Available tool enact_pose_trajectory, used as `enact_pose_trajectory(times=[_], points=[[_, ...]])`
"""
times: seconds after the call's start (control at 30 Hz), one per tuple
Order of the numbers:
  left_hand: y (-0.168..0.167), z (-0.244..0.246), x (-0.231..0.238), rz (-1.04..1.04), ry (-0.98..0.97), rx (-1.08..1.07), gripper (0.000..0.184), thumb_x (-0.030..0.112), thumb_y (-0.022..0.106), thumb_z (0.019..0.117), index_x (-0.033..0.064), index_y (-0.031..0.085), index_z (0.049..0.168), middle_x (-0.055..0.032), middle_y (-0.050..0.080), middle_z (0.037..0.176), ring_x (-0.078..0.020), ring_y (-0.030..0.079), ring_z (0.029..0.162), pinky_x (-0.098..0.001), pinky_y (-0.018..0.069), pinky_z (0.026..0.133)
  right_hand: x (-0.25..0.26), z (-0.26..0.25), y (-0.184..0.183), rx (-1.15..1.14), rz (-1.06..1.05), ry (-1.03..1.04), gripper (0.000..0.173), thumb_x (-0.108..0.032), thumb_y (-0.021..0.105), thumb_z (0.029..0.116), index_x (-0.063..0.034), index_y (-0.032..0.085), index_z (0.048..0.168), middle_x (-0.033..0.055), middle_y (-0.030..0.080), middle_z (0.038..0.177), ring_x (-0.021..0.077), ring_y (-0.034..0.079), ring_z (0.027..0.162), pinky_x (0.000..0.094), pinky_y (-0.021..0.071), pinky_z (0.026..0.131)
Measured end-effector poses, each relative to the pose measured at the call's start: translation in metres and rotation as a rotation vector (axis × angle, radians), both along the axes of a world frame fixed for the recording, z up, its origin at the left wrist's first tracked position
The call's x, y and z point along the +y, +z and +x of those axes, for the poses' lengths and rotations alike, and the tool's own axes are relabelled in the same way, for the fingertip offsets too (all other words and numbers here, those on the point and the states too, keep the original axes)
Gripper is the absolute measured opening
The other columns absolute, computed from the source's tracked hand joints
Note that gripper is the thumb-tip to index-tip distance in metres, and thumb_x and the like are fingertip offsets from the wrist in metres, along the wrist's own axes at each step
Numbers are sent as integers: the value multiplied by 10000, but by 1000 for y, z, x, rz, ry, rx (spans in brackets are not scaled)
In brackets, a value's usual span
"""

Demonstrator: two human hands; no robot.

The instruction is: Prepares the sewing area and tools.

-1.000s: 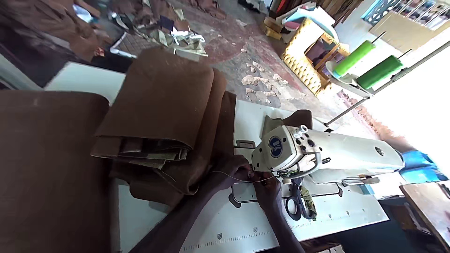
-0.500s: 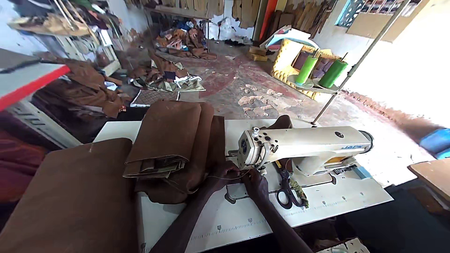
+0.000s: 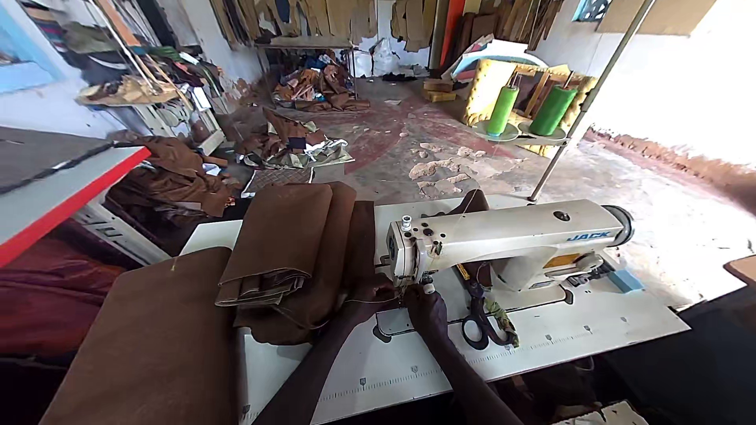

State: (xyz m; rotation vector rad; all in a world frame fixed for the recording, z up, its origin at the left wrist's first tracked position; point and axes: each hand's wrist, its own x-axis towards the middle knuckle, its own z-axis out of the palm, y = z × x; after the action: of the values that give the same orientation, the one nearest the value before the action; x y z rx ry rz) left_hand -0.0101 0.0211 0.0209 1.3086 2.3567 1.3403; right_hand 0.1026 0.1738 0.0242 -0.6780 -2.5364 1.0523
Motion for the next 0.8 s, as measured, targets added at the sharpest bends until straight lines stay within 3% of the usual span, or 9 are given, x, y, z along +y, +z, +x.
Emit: enact_pose_trajectory(times=[0.13, 0.23, 0.3, 0.57, 0.8], points=[[-4, 0, 0, -1, 15, 33, 121, 211, 725, 961, 106, 745, 905, 9, 688, 905, -81, 651, 828, -302, 567, 788, 3, 1, -8, 85, -34, 15, 303, -334, 545, 1036, -107, 689, 897, 75, 663, 780, 264, 669, 723, 517, 544, 662], [-2, 0, 1, 6, 9, 7, 123, 197, 730, 957, 89, 743, 899, -3, 681, 884, -86, 643, 807, -297, 563, 771, 6, 1, -9, 98, -37, 64, 224, -283, 590, 986, -123, 747, 1002, 54, 710, 879, 239, 684, 746, 516, 565, 689], [-1, 1, 0, -1, 14, -4, 126, 198, 736, 954, 84, 741, 902, -5, 683, 886, -88, 645, 799, -299, 566, 769, 6, 0, -9, 72, -21, 79, 203, -279, 610, 962, -139, 748, 1009, 44, 707, 872, 234, 675, 721, 513, 560, 663], [-3, -2, 1, -1, 4, 23, 126, 201, 732, 956, 92, 732, 892, 0, 680, 883, -88, 645, 794, -298, 569, 763, 5, -2, -5, -1, 7, 92, 207, -322, 615, 994, -167, 746, 1034, 55, 726, 901, 252, 704, 800, 522, 564, 717], [-2, -2, 3, -25, 27, 5, 126, 194, 715, 965, 83, 733, 907, -12, 684, 889, -98, 644, 786, -316, 566, 762, 4, -5, 0, -40, 78, 106, 259, -337, 587, 1009, -121, 729, 1023, 106, 722, 895, 306, 710, 838, 540, 557, 737]])
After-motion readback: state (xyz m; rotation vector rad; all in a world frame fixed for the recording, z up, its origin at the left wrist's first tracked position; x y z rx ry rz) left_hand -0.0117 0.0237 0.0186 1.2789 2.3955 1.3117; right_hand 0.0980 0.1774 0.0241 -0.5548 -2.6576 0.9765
